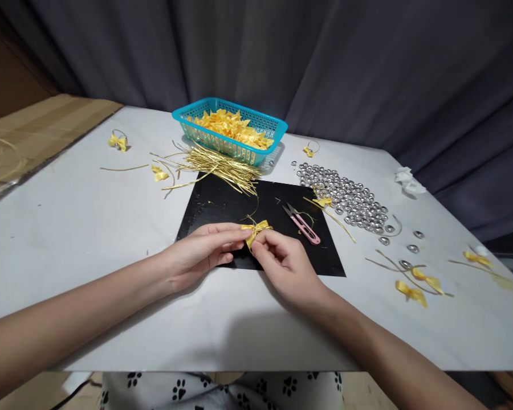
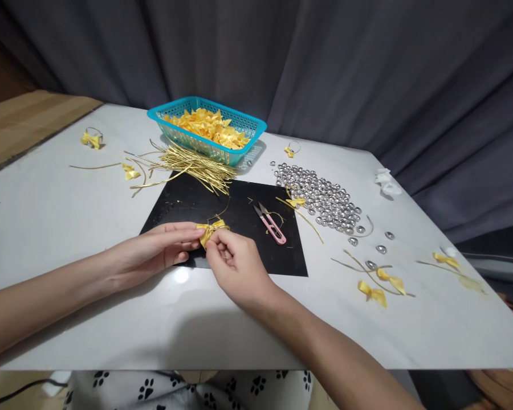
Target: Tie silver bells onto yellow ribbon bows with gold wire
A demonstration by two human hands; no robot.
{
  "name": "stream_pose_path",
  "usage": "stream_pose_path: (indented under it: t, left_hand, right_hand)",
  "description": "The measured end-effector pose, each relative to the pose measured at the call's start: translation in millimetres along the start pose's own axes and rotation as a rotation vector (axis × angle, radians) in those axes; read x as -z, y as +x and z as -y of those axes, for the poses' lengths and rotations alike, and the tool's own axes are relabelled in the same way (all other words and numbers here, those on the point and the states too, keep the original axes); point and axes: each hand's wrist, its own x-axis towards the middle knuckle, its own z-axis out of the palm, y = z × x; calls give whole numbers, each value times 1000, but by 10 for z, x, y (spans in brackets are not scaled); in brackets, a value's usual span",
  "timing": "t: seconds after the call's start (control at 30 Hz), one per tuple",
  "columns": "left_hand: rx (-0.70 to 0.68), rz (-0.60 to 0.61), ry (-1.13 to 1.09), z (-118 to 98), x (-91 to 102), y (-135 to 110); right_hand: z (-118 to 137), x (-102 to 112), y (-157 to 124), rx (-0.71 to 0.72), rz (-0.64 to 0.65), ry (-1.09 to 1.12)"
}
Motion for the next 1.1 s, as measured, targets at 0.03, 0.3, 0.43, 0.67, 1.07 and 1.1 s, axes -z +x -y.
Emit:
stream_pose_path:
  t: [0.03,0.3,0.43,0.67,1.07,1.1]
  left_hand:
    - [0,3,2,0,1,-2]
    - [3,-51,-37,-16,-53,-19]
    - [23,-82,-76,-30,-67,-25]
    - [-43,-51,-33,29,-28,-9]
    - [-188,-60,83,83,-85,-59]
    - [-186,-66,79,87,-82,-59]
  right_hand:
    - [-2,-2,1,7,1,-10]
    - [2,-18,-1,-3,-3,-24]
    - [-8,-32,-4,-24,-15,-23]
    - [-3,-61,4,20,8,-61]
    - [44,-97,-39,-51,22,18]
    - [46,-100,-38,-54,15,22]
